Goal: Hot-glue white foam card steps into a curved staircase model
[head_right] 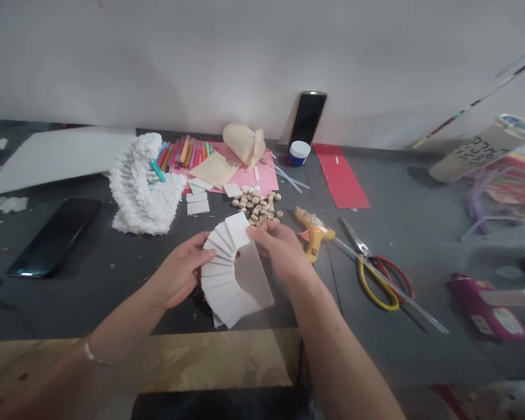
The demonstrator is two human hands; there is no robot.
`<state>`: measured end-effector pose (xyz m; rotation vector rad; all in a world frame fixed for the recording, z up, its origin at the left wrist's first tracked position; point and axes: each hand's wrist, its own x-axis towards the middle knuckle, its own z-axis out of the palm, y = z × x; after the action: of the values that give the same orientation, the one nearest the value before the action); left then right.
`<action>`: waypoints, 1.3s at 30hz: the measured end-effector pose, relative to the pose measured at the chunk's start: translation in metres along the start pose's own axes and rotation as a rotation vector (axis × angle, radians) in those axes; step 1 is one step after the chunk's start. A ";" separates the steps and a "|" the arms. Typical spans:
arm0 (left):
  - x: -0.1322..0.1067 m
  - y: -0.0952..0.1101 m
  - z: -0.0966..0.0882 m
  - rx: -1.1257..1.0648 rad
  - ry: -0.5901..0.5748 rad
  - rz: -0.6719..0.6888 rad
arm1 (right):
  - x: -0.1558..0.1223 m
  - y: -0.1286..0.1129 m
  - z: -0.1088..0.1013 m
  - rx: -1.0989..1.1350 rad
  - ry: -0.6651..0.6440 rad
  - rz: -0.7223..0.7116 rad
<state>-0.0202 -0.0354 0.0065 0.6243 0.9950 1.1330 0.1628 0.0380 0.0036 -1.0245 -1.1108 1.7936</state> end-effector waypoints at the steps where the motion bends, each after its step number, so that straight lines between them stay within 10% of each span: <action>1: 0.000 0.000 0.000 0.003 -0.001 0.001 | 0.000 0.000 0.000 -0.004 0.003 0.000; 39: -0.001 0.002 0.001 -0.002 0.011 -0.008 | 0.002 0.002 -0.001 -0.004 0.003 -0.016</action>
<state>-0.0202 -0.0360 0.0090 0.6129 1.0052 1.1317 0.1630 0.0393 0.0008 -1.0180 -1.1181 1.7774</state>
